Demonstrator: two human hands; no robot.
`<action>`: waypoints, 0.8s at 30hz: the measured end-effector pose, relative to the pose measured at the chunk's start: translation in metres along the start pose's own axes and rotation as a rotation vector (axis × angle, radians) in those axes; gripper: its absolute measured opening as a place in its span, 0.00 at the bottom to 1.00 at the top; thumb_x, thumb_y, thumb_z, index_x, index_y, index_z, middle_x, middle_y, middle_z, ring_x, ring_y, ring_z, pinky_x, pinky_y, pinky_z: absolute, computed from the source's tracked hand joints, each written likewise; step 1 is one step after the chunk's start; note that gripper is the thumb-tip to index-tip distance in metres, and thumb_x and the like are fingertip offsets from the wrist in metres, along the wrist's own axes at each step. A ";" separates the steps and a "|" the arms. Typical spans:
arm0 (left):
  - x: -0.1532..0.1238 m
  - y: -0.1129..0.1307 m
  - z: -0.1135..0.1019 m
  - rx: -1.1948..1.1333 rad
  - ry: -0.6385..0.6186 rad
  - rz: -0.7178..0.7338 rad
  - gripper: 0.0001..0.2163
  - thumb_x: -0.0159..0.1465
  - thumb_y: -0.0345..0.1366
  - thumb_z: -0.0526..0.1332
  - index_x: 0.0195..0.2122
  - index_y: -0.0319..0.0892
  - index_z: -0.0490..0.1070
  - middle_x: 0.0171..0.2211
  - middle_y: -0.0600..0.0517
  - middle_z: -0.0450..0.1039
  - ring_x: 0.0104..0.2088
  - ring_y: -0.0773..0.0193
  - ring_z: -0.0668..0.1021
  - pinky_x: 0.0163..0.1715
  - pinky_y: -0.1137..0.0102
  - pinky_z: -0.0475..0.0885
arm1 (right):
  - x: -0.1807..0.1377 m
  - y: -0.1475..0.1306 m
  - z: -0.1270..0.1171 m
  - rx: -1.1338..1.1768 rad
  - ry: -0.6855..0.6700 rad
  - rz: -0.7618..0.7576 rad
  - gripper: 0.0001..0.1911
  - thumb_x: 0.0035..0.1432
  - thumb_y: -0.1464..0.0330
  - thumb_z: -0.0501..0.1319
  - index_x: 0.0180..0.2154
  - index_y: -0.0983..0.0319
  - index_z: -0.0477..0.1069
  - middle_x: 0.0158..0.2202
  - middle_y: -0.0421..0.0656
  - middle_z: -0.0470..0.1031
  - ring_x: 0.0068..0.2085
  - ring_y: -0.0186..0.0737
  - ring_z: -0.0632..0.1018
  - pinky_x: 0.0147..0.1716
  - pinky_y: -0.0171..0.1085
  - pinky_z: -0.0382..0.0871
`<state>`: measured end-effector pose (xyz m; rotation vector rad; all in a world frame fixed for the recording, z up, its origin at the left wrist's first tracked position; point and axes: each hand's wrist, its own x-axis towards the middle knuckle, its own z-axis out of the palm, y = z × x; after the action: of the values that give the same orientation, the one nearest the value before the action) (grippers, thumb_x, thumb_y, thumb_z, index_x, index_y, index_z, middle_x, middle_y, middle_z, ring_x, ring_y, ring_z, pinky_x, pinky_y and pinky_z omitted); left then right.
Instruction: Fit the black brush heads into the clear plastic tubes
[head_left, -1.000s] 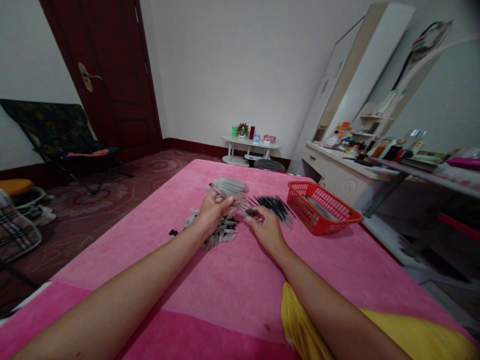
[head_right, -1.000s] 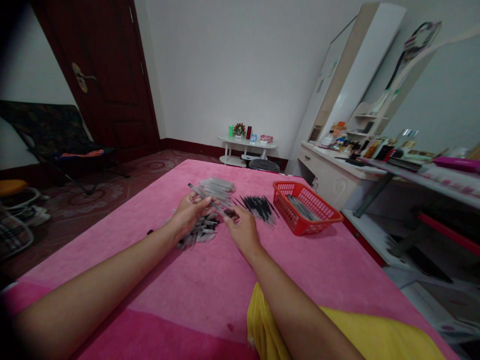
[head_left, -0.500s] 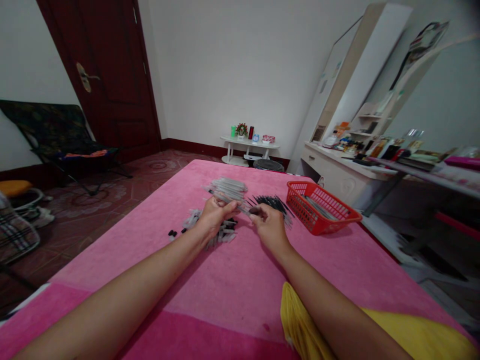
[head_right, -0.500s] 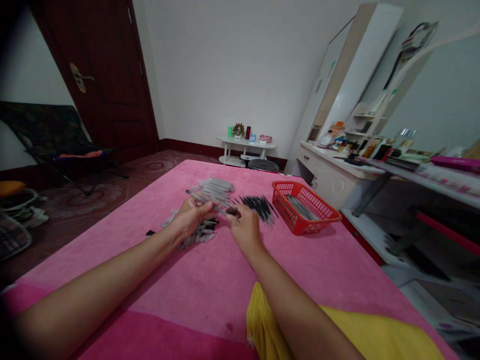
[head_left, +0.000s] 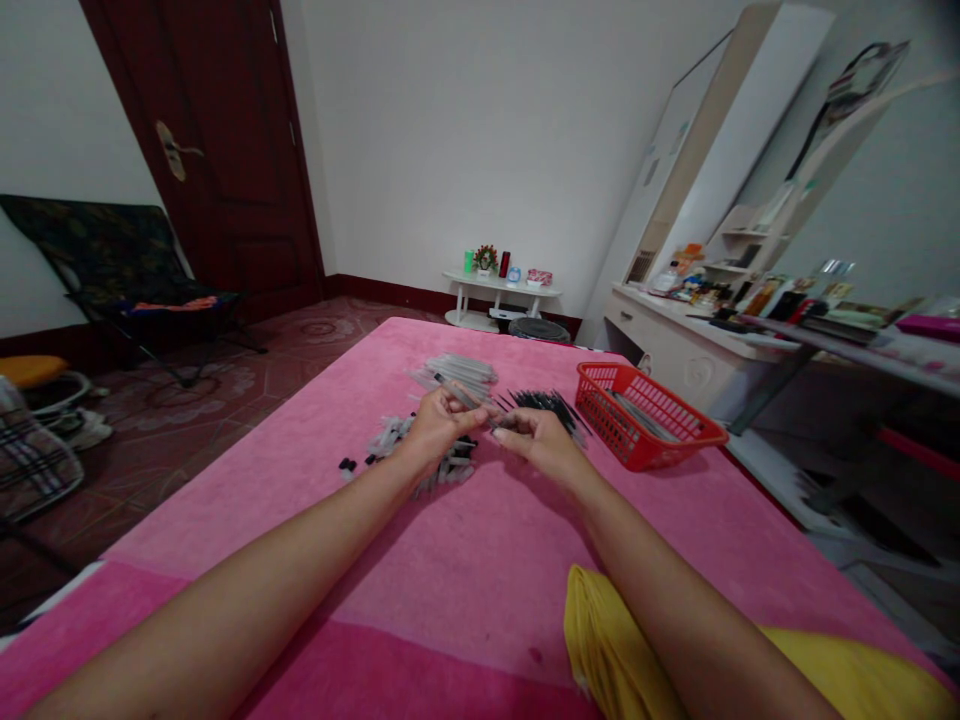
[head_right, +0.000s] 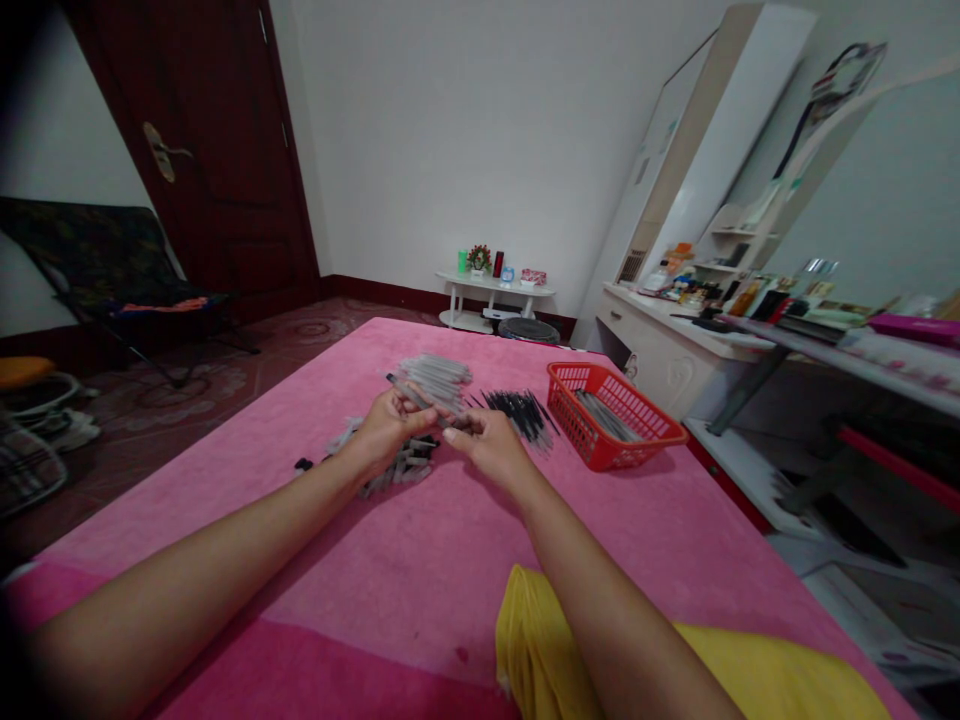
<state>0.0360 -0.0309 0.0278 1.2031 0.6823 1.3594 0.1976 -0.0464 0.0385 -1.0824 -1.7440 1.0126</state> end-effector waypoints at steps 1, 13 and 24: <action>0.001 0.001 0.001 0.020 -0.008 0.002 0.19 0.43 0.40 0.72 0.29 0.38 0.66 0.28 0.48 0.77 0.30 0.60 0.79 0.31 0.69 0.74 | 0.000 -0.002 -0.001 -0.073 -0.006 -0.038 0.09 0.47 0.64 0.61 0.25 0.65 0.71 0.19 0.36 0.67 0.19 0.28 0.64 0.19 0.29 0.55; 0.043 0.019 -0.103 0.581 0.262 0.057 0.15 0.46 0.44 0.68 0.29 0.38 0.76 0.30 0.45 0.78 0.33 0.58 0.78 0.34 0.68 0.71 | -0.006 -0.014 -0.130 -1.010 0.816 0.231 0.20 0.50 0.54 0.57 0.35 0.60 0.78 0.30 0.50 0.77 0.32 0.47 0.75 0.29 0.40 0.63; 0.043 -0.015 -0.127 0.931 0.047 0.077 0.16 0.51 0.36 0.60 0.41 0.41 0.77 0.37 0.47 0.79 0.36 0.56 0.78 0.39 0.67 0.71 | -0.002 0.007 -0.133 -1.080 0.769 -0.038 0.15 0.54 0.62 0.56 0.37 0.63 0.77 0.36 0.49 0.77 0.36 0.45 0.75 0.34 0.39 0.64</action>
<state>-0.0680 0.0438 -0.0135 1.9306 1.3967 1.1409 0.3224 -0.0187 0.0756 -1.7447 -1.5647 -0.4920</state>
